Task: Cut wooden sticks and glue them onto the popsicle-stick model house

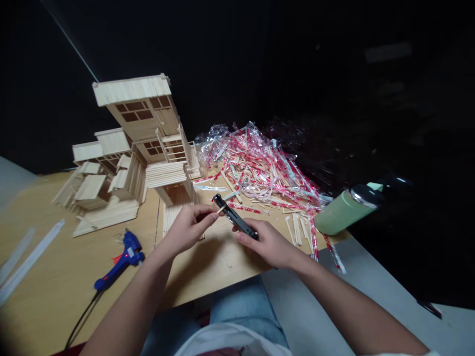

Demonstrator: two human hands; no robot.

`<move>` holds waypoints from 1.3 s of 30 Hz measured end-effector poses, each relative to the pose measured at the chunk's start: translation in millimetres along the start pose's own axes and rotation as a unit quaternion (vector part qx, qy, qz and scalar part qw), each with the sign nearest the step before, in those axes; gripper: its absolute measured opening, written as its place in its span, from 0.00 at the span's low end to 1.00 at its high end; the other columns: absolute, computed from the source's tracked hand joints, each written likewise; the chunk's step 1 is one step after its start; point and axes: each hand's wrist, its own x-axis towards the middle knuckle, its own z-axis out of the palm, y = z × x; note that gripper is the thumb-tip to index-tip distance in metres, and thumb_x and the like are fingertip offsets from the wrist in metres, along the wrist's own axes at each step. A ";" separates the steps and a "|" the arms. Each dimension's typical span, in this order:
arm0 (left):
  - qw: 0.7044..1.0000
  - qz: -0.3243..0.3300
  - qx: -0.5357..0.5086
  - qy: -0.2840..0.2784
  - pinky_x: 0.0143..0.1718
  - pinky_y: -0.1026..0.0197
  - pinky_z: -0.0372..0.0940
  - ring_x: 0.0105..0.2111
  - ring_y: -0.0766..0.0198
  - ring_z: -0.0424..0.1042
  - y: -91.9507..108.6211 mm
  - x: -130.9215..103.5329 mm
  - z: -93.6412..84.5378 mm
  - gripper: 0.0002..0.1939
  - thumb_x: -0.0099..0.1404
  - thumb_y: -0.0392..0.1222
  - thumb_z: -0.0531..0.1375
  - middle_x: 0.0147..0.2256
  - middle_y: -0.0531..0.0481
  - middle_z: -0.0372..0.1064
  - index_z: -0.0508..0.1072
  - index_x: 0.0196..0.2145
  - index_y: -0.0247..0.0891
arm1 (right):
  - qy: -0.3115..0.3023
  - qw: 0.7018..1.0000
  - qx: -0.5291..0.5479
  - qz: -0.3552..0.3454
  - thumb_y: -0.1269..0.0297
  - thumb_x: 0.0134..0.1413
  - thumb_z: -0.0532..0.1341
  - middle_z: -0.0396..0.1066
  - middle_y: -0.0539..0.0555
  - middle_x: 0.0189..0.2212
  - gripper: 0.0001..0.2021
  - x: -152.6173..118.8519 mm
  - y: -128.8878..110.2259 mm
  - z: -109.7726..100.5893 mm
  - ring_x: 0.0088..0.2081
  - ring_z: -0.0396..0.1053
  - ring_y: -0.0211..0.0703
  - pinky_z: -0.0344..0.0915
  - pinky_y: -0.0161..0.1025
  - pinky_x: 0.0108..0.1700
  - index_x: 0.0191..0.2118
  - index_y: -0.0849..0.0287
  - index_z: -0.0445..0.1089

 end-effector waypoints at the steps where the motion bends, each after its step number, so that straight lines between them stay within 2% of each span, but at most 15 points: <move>1: 1.000 -0.001 -0.002 0.001 0.22 0.66 0.48 0.20 0.71 0.54 0.0 -0.1 0.0 0.15 0.67 0.45 0.55 0.21 0.56 0.58 0.79 0.35 0.33 | -0.003 1.000 0.007 -0.001 0.47 0.63 0.57 0.69 0.51 0.29 0.20 0.3 0.6 0.3 0.30 0.67 0.41 0.63 0.37 0.34 0.45 0.61 0.69; 6: 1.000 0.003 -0.001 0.005 0.22 0.66 0.48 0.20 0.70 0.54 -0.4 -0.5 0.9 0.15 0.67 0.45 0.56 0.20 0.56 0.59 0.80 0.36 0.34 | -0.006 1.000 0.021 -0.010 0.46 0.64 0.55 0.69 0.52 0.31 0.21 0.6 2.0 1.8 0.32 0.68 0.43 0.64 0.38 0.36 0.46 0.62 0.68; 12: 1.000 0.014 0.025 0.007 0.23 0.66 0.50 0.20 0.69 0.56 0.7 1.5 3.3 0.15 0.68 0.44 0.55 0.21 0.54 0.64 0.80 0.35 0.34 | 0.039 0.997 -0.065 -0.016 0.49 0.64 0.56 0.70 0.50 0.25 0.17 0.0 -0.8 2.4 0.29 0.67 0.43 0.61 0.37 0.32 0.41 0.60 0.69; 18: 0.990 0.049 0.133 0.020 0.27 0.64 0.54 0.25 0.65 0.66 6.3 7.1 9.7 0.15 0.69 0.40 0.54 0.27 0.49 0.74 0.80 0.33 0.35 | 0.076 0.992 -0.099 0.008 0.50 0.63 0.57 0.67 0.47 0.17 0.16 1.2 5.9 8.0 0.21 0.64 0.42 0.58 0.36 0.26 0.34 0.58 0.68; 22: 0.980 0.028 0.180 0.077 0.33 0.61 0.60 0.32 0.59 0.74 0.2 11.9 19.7 0.12 0.68 0.39 0.56 0.34 0.44 0.79 0.81 0.37 0.36 | 0.118 0.986 -0.101 0.057 0.45 0.61 0.56 0.62 0.46 0.13 0.19 8.0 15.4 8.5 0.15 0.61 0.41 0.54 0.37 0.21 0.29 0.57 0.66; 25: 0.982 0.025 0.134 0.133 0.34 0.61 0.65 0.32 0.59 0.76 -10.3 11.5 19.1 0.10 0.66 0.39 0.59 0.34 0.44 0.80 0.81 0.36 0.36 | 0.129 0.981 -0.129 0.071 0.43 0.60 0.55 0.64 0.47 0.13 0.22 16.0 22.2 -2.4 0.16 0.63 0.43 0.56 0.37 0.22 0.28 0.57 0.67; 28: 0.968 0.021 0.053 0.245 0.38 0.61 0.69 0.35 0.60 0.78 -24.6 6.0 6.0 0.09 0.64 0.40 0.62 0.37 0.45 0.81 0.81 0.38 0.36 | 0.192 0.959 -0.200 0.053 0.44 0.60 0.55 0.70 0.51 0.18 0.22 20.9 30.5 -17.8 0.22 0.68 0.47 0.58 0.38 0.27 0.33 0.59 0.71; 30: 0.942 0.003 0.028 0.335 0.43 0.60 0.71 0.39 0.59 0.78 -36.0 1.9 -6.9 0.10 0.64 0.41 0.62 0.40 0.44 0.80 0.81 0.40 0.35 | 0.230 0.945 -0.226 0.061 0.43 0.59 0.56 0.72 0.52 0.20 0.22 20.9 36.9 -24.4 0.24 0.69 0.48 0.58 0.39 0.28 0.37 0.60 0.72; 32: 0.920 -0.020 0.032 0.390 0.44 0.59 0.72 0.40 0.59 0.79 -47.4 -0.2 -18.8 0.11 0.64 0.42 0.61 0.41 0.44 0.80 0.81 0.41 0.35 | 0.244 0.939 -0.231 0.071 0.43 0.59 0.55 0.72 0.52 0.20 0.23 19.4 42.8 -25.8 0.24 0.69 0.48 0.57 0.39 0.28 0.37 0.60 0.72; 35: 0.912 -0.044 0.072 0.401 0.43 0.58 0.72 0.39 0.58 0.79 -59.4 1.4 -29.2 0.11 0.64 0.42 0.62 0.39 0.45 0.81 0.81 0.40 0.36 | 0.241 0.945 -0.213 0.066 0.43 0.60 0.54 0.72 0.52 0.20 0.23 17.6 47.8 -21.0 0.25 0.70 0.48 0.59 0.39 0.29 0.36 0.59 0.71; 39: 0.914 -0.053 0.121 0.383 0.41 0.58 0.71 0.37 0.56 0.79 -62.1 7.5 -30.3 0.09 0.63 0.42 0.62 0.36 0.47 0.81 0.82 0.38 0.39 | 0.231 0.949 -0.207 0.058 0.43 0.61 0.54 0.73 0.52 0.21 0.22 19.2 47.2 -13.6 0.26 0.70 0.49 0.59 0.39 0.30 0.37 0.59 0.71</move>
